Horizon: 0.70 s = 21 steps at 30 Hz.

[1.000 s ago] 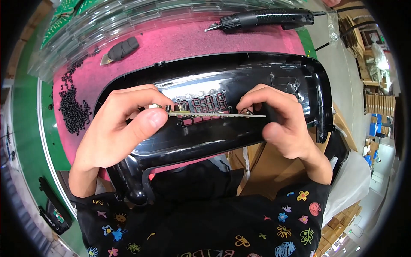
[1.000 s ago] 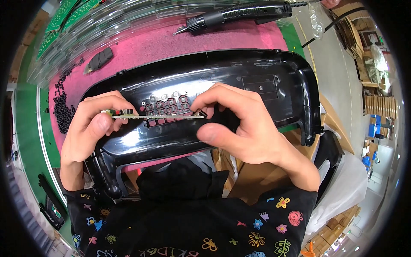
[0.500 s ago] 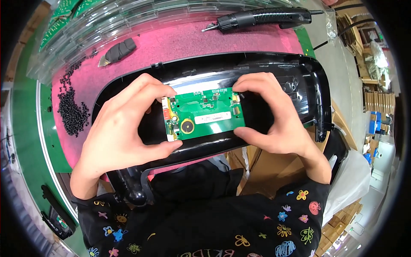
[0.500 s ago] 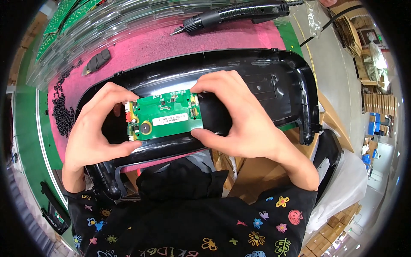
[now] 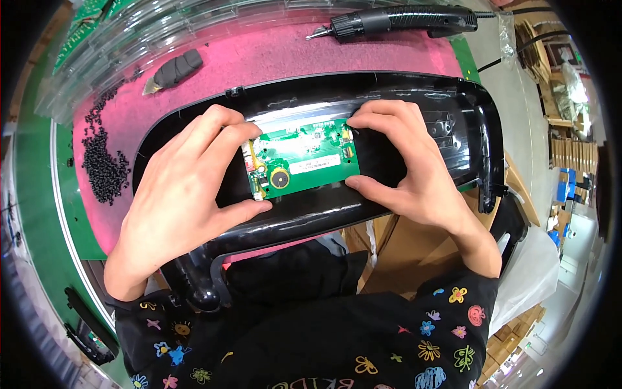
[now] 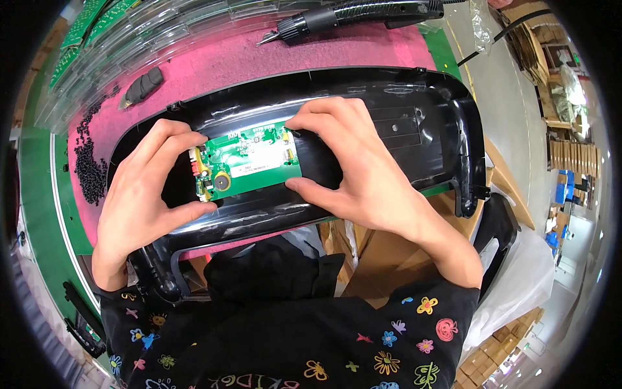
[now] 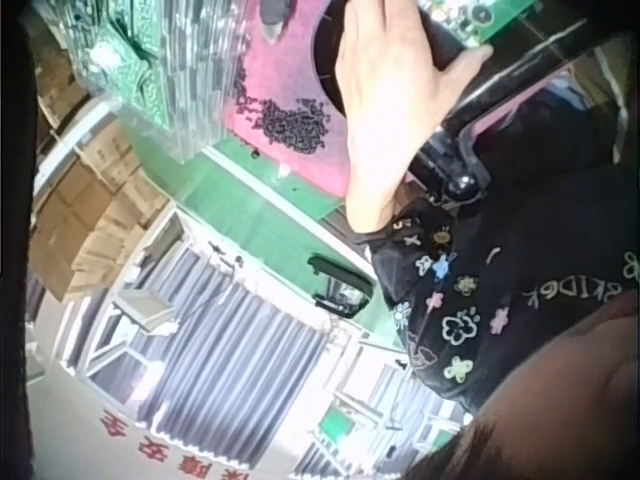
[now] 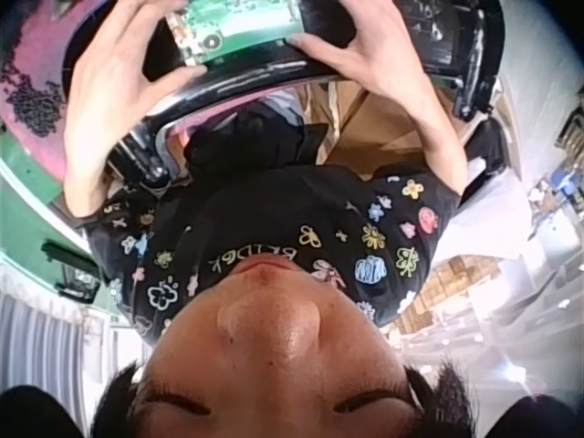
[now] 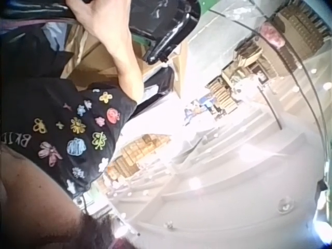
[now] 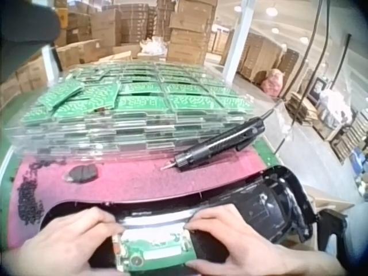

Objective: Assembling electronic circuit boards into black plastic housings using an electric screwdriver and screws.

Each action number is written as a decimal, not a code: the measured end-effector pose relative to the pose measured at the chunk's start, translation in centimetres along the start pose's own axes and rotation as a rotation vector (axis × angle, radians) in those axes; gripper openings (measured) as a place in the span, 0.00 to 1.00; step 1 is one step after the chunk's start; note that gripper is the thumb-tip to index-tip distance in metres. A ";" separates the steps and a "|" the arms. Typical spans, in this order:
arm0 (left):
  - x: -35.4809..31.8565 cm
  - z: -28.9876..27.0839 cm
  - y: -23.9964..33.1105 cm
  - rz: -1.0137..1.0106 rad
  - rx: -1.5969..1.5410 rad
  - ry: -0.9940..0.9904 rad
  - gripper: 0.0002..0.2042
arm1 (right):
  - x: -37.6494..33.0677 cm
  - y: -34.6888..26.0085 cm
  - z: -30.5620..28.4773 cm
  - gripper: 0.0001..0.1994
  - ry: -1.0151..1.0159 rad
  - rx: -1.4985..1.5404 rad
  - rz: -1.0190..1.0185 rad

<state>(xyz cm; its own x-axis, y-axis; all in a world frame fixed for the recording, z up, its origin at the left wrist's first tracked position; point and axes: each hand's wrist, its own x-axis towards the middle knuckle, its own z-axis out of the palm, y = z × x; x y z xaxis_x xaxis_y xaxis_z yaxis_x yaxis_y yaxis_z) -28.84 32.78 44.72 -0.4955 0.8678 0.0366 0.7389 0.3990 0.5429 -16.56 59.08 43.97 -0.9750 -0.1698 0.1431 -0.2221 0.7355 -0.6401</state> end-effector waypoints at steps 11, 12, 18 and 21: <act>-0.4 -0.2 0.0 0.000 0.011 0.004 0.35 | 0.0 -0.4 0.3 0.30 0.001 -0.022 -0.001; -0.5 -0.1 0.1 -0.003 0.010 0.003 0.35 | -0.1 -0.3 0.3 0.30 0.001 -0.023 -0.004; -0.8 -0.6 0.5 0.003 0.019 -0.005 0.35 | -0.3 -1.0 0.2 0.29 0.000 -0.041 0.010; -0.9 -0.1 0.7 -0.005 0.014 0.002 0.34 | -0.6 -0.8 0.2 0.29 -0.001 -0.057 -0.008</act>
<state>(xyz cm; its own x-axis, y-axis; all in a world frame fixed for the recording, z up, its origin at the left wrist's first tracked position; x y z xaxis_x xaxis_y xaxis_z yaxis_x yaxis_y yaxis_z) -27.97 32.26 45.13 -0.5005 0.8650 0.0358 0.7428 0.4077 0.5311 -15.82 58.45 44.29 -0.9733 -0.1767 0.1469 -0.2296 0.7704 -0.5948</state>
